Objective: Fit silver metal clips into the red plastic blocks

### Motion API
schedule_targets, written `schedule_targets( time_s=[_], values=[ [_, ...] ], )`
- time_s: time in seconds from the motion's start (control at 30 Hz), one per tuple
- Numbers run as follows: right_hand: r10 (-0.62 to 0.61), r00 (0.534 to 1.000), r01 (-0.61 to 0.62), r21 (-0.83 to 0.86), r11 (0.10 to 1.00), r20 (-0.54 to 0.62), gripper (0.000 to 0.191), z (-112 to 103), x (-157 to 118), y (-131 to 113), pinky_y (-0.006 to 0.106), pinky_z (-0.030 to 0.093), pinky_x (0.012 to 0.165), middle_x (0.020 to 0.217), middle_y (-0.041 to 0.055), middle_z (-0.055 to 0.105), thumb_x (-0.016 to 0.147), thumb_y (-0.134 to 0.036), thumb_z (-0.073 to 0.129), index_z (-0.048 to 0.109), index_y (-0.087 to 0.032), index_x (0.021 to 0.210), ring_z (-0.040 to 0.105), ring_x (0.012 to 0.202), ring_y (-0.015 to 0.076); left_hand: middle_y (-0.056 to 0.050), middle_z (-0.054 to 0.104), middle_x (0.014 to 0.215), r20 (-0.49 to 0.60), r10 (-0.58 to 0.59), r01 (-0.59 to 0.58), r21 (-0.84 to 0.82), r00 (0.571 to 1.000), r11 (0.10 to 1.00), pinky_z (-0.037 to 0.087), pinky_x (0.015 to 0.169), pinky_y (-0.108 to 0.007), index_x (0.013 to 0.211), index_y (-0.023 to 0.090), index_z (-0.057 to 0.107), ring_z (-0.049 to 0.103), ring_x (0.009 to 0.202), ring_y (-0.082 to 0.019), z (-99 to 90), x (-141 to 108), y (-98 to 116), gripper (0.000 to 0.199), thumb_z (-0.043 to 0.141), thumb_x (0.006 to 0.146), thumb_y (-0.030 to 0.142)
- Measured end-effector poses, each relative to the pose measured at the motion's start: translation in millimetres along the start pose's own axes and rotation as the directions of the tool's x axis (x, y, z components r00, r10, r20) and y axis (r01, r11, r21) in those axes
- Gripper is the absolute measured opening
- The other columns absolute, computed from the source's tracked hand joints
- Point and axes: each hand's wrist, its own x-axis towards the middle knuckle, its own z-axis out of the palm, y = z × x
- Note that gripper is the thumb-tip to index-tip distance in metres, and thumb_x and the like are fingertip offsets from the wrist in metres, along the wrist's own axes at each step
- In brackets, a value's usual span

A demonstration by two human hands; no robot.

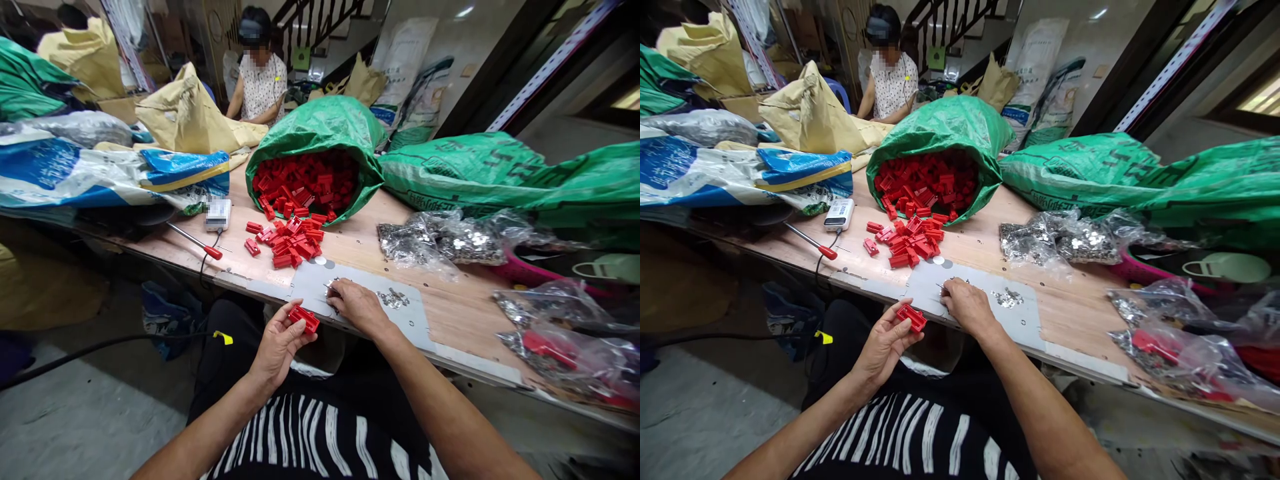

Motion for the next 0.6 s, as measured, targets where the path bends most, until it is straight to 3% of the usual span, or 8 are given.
schedule_targets(
  time_s=[0.13, 0.3, 0.43, 0.6],
  values=[
    [-0.008, 0.999, 0.009, 0.044, 0.999, -0.038, 0.005, 1.8, 0.5, 3.5, 0.025, 0.038, 0.067, 0.092, 0.0033, 0.066, 0.084, -0.021, 0.056, 0.060, -0.021, 0.086, 0.060, 0.083, 0.0173, -0.004, 0.066, 0.088, -0.003, -0.004, 0.004, -0.002, 1.000, 1.000, 0.055, 0.073, -0.031, 0.117, 0.018, 0.058, 0.063, 0.077, -0.013, -0.3, -0.1, 0.4, 0.048, 0.075, 0.072, 0.019],
    [0.013, 0.990, 0.027, 0.276, 0.961, -0.144, 0.006, 4.7, 1.4, 17.3, 0.025, 0.039, 0.066, 0.083, 0.0006, 0.067, 0.085, -0.023, 0.053, 0.057, -0.022, 0.089, 0.059, 0.074, 0.0152, -0.003, 0.065, 0.088, 0.003, -0.009, 0.009, -0.013, 1.000, 1.000, 0.055, 0.073, -0.030, 0.117, 0.019, 0.059, 0.063, 0.076, -0.013, -0.6, 1.9, 1.9, 0.047, 0.074, 0.073, 0.018],
    [-0.038, 0.986, 0.112, 0.474, 0.874, -0.163, 0.008, 4.1, -4.7, 19.9, 0.025, 0.041, 0.067, 0.081, 0.0000, 0.066, 0.085, -0.023, 0.052, 0.059, -0.021, 0.087, 0.058, 0.071, 0.0139, -0.003, 0.065, 0.090, 0.013, -0.027, 0.027, -0.017, 1.000, 0.999, 0.055, 0.072, -0.029, 0.119, 0.020, 0.058, 0.062, 0.078, -0.012, 1.7, 5.7, 4.2, 0.046, 0.072, 0.075, 0.017],
    [-0.078, 0.975, 0.200, 0.658, 0.726, -0.210, 0.008, 4.3, -20.9, 2.0, 0.023, 0.040, 0.060, 0.069, -0.0025, 0.057, 0.086, -0.024, 0.053, 0.058, -0.020, 0.081, 0.051, 0.062, 0.0119, -0.003, 0.065, 0.093, 0.022, -0.006, 0.006, -0.008, 1.000, 1.000, 0.054, 0.069, -0.026, 0.115, 0.021, 0.059, 0.062, 0.078, -0.012, 6.5, 10.8, 6.5, 0.043, 0.072, 0.074, 0.016]
  ],
)
